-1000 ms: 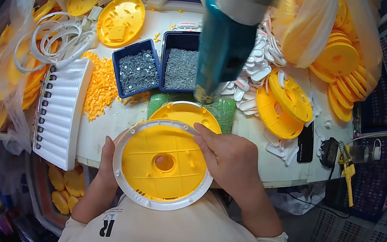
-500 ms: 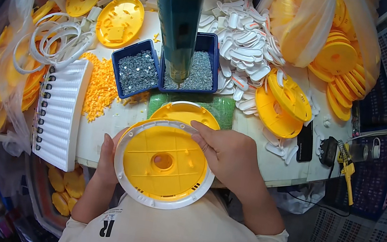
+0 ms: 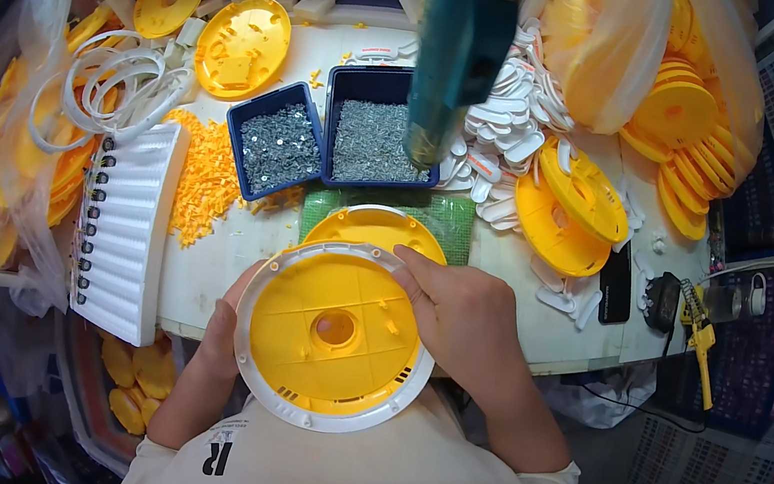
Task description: Assembling yellow toy units by installing internal components, circuit boards, and fastening screws using a pneumatic screwdriver.
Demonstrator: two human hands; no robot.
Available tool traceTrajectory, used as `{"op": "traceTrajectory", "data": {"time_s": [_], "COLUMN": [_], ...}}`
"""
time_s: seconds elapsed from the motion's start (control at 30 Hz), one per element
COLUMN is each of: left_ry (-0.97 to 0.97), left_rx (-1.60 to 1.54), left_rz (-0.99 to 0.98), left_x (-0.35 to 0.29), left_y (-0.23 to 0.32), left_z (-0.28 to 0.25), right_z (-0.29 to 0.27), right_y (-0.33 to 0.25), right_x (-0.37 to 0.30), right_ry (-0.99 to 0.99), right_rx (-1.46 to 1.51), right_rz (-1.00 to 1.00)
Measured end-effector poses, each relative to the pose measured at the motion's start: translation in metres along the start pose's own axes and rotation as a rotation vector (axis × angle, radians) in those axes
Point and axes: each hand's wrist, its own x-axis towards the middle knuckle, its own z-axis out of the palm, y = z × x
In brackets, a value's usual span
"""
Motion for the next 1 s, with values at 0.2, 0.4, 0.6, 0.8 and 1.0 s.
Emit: {"op": "traceTrajectory", "data": {"time_s": [0.2, 0.4, 0.6, 0.8, 1.0], "left_ry": [0.079, 0.091, 0.397, 0.482, 0.453], "left_rx": [0.165, 0.941, 0.652, 0.256, 0.388], "left_rz": [-0.067, 0.015, 0.229, 0.297, 0.278], "left_x": [-0.003, 0.021, 0.031, 0.043, 0.033], "left_y": [0.031, 0.045, 0.018, 0.008, 0.009], "left_z": [0.002, -0.023, -0.035, -0.018, -0.022], "right_z": [0.001, -0.006, -0.002, 0.036, 0.017], "right_y": [0.006, 0.012, -0.011, -0.016, -0.002], "right_x": [0.000, -0.002, -0.004, -0.020, -0.005], "right_ry": [0.029, -0.220, -0.286, -0.256, -0.389], "right_rx": [0.077, 0.410, 0.886, 1.086, 0.947], "right_rz": [0.015, 0.199, 0.270, 0.371, 0.395]}}
